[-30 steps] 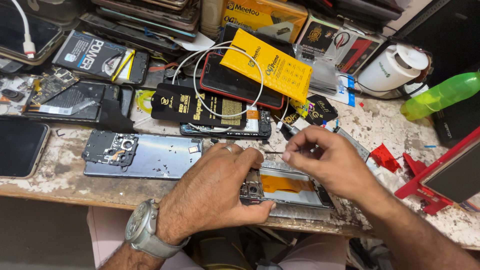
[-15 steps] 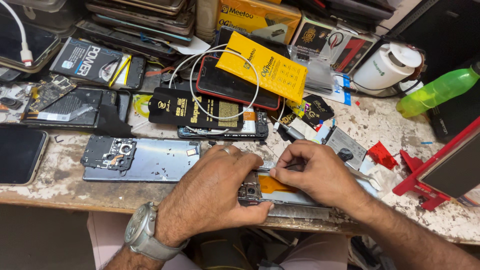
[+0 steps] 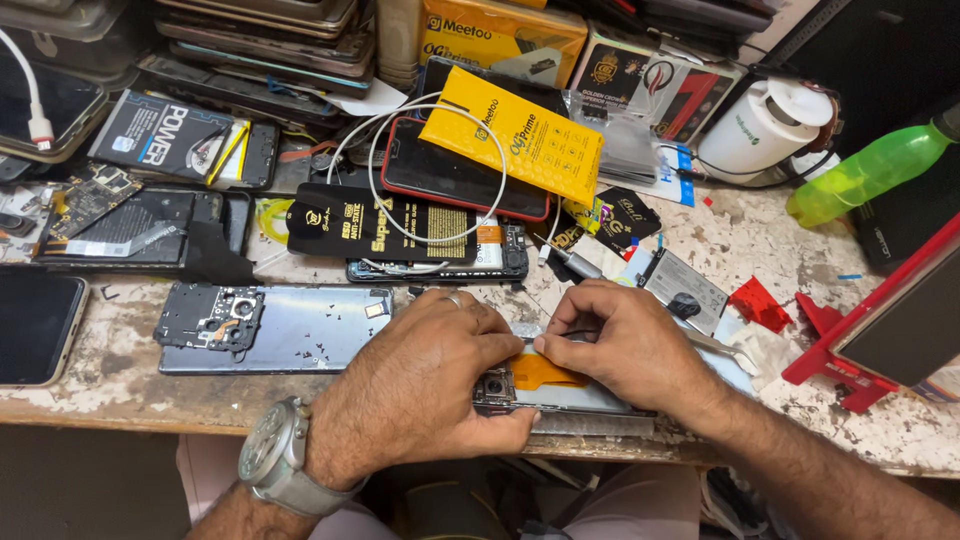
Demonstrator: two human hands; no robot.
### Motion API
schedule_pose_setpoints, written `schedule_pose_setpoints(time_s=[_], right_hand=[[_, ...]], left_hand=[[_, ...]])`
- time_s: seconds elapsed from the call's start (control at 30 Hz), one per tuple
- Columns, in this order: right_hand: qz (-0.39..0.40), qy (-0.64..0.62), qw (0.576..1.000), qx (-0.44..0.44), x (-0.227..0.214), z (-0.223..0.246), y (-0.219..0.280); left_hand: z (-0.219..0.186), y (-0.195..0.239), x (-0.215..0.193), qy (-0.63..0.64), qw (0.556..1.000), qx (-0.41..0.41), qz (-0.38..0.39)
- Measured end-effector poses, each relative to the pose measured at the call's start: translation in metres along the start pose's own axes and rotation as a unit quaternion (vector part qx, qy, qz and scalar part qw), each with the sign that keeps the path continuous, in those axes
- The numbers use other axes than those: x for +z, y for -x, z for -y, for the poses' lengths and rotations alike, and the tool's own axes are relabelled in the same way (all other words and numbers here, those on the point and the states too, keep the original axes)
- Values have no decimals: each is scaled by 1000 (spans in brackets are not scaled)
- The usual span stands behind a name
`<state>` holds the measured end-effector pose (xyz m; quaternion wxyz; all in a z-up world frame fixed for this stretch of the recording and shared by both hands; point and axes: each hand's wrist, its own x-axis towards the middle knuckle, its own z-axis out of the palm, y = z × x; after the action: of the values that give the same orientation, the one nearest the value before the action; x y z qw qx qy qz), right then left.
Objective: The person disassembles a smartphone, removes the battery, and manipulates internal components using a screwdriver and tweezers. They reposition the battery and camera module, then place the back cover aside.
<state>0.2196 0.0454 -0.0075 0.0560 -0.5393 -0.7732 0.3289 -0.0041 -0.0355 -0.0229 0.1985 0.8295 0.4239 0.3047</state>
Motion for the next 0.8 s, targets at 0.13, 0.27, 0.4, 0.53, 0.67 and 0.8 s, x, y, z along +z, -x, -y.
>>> schedule_pose_setpoints(time_s=[0.13,0.27,0.4,0.53,0.67,0.8], right_hand=[[-5,-3,1000,3,0,1,2],[-12,4,1000,-14,0,1,1],[-12,24,1000,-15,0,0,1],[-19,27,998,-55,-1,1,2],[-14,51,997,-62,-5,3,2],[-1,79,993,-87,-9,6,1]], left_hand=[[-2,-2,-2,-5,999,-14,30],[-4,-5,-3,-18,999,-17,39],[-3,-6,-3,-35,998,-4,42],[-2,-6,-1,-41,998,-5,42],[-2,-4,0,-39,999,1,33],[-1,-6,-1,-36,998,-1,47]])
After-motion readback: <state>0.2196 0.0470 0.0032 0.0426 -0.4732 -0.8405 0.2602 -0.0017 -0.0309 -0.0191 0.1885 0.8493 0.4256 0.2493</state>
